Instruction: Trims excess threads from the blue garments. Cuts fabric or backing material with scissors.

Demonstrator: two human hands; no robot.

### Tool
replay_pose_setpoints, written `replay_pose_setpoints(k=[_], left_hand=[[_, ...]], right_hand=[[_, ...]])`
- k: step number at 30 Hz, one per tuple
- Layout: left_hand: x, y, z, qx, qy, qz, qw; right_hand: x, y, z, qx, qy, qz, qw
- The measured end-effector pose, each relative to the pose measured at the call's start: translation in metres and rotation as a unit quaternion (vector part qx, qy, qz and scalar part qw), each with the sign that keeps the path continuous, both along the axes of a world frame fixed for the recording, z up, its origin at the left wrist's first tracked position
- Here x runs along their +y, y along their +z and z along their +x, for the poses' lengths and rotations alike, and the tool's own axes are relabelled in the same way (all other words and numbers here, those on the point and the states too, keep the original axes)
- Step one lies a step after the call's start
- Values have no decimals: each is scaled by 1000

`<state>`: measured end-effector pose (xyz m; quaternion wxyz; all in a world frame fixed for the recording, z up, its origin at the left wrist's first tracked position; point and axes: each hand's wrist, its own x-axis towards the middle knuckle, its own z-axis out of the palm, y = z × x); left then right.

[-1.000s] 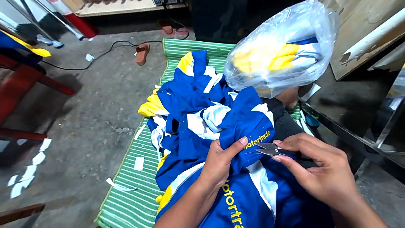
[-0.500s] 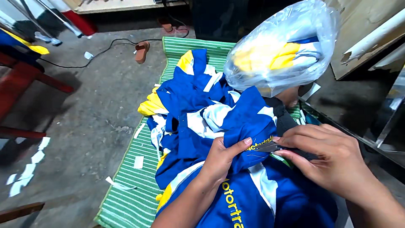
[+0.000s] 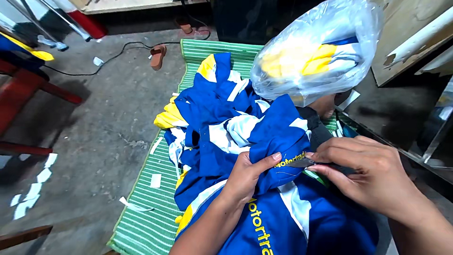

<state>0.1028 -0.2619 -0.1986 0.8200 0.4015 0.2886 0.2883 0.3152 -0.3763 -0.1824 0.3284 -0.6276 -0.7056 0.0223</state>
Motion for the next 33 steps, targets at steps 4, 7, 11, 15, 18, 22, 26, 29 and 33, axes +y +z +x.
replay_pose_setpoints(k=[4,7,11,15,18,22,26,29,33], left_hand=[[-4,1,-1,-22,22,-37,999],[-9,1,1,-31,44,-53,997],[-14,2,3,-26,58,-50,997],[-15,2,4,-25,63,-42,997],[-16,1,5,-23,63,-41,997],[-16,1,5,-22,67,-44,997],[-17,2,5,-18,71,-60,996],[-17,2,4,-22,66,-74,995],[-19,1,3,-25,53,-87,994]], right_hand=[[-11,-14,-15,120,-79,20,989],[-20,-19,-34,115,-138,78,981],[-27,-25,-52,65,-184,107,975],[-27,-27,-53,61,-190,112,974],[-26,-28,-52,67,-191,113,973],[-25,-28,-52,51,-195,115,973],[-23,-29,-53,25,-199,125,972],[-20,-34,-55,69,-193,126,971],[-20,-37,-58,110,-192,114,969]])
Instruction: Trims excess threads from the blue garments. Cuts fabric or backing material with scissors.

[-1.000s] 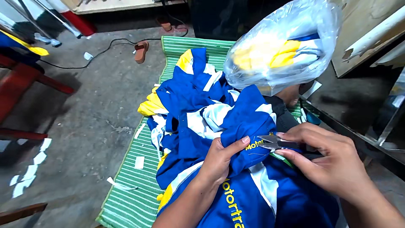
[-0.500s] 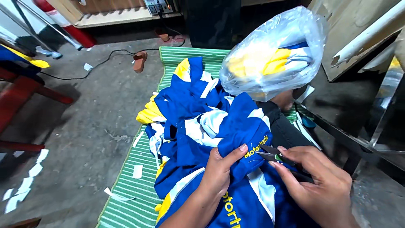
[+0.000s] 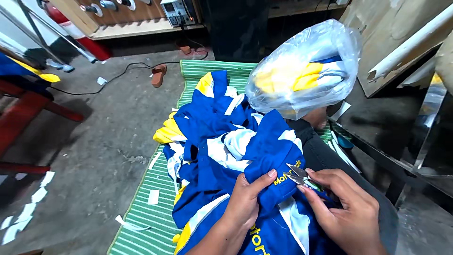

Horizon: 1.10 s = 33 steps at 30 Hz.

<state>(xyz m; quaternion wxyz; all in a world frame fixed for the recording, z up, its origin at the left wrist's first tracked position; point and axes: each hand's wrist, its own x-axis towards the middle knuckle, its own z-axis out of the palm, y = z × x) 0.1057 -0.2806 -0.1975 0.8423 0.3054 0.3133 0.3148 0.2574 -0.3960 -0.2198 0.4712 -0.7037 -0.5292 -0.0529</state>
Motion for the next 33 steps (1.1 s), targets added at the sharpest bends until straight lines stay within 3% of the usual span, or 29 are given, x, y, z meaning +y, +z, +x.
replay_pose_setpoints(k=[22,29,33], left_hand=[[0,0,2,5,23,24,999],[0,0,2,0,29,20,999],[-2,-1,3,0,31,15,999]], right_hand=[[-6,9,5,-76,-17,-10,997],[-2,2,-1,0,-4,-2,1000],[-4,2,0,-62,-20,5,998]])
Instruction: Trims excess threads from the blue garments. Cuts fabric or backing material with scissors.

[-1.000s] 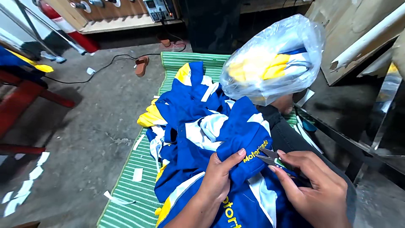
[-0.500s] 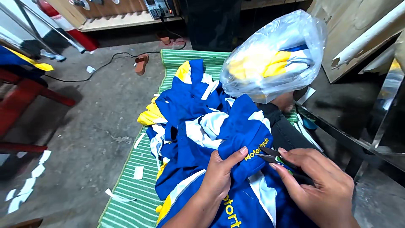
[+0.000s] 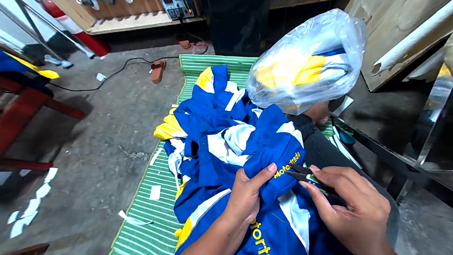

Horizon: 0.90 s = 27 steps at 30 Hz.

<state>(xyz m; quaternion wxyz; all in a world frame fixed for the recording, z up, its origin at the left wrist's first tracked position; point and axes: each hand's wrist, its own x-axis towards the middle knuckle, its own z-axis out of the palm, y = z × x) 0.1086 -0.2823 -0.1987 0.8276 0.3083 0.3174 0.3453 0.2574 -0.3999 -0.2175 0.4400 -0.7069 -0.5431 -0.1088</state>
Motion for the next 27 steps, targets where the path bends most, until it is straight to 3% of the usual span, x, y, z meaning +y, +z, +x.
replay_pose_setpoints(k=[16,21,27], left_hand=[[-1,-1,0,8,-1,8,1000],[2,-1,-1,2,-5,2,1000],[3,-1,-2,5,-18,0,1000]], right_hand=[[0,5,-4,-43,-34,-13,998],[3,-1,-4,60,7,-3,998],[4,-3,-3,-57,-30,16,998]])
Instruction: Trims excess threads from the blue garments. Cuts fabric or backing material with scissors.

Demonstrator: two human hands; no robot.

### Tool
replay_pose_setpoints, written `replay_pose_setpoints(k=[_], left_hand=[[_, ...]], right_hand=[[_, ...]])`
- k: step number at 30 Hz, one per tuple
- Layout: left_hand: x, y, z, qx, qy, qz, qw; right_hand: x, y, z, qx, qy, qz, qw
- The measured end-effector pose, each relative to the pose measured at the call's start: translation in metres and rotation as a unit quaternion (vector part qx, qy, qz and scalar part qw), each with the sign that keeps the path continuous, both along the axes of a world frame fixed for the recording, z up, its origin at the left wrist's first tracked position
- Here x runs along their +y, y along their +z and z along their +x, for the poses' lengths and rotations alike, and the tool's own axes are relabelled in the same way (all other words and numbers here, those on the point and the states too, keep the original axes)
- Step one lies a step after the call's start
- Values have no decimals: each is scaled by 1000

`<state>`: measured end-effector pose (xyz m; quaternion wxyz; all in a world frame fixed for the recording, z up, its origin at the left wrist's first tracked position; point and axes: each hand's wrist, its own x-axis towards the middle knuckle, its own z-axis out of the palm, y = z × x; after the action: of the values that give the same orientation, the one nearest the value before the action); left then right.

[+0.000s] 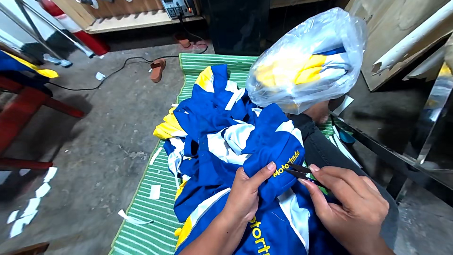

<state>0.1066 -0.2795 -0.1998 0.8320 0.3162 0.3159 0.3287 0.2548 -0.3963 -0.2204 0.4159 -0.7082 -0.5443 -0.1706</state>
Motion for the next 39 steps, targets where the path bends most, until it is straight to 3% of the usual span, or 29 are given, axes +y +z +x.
replay_pose_setpoints(k=[4,11,18,30,39], left_hand=[[0,2,0,5,3,7,1000],[-1,0,1,10,5,17,1000],[2,-1,0,6,2,24,1000],[1,0,-2,2,-19,29,999],[2,1,-3,-6,-21,64,998]], right_hand=[[1,-6,2,68,41,-6,997],[4,-3,4,-5,34,-13,999],[-3,5,15,88,101,-62,989],[-3,6,18,148,112,-61,981],[-13,14,10,35,44,-51,997]])
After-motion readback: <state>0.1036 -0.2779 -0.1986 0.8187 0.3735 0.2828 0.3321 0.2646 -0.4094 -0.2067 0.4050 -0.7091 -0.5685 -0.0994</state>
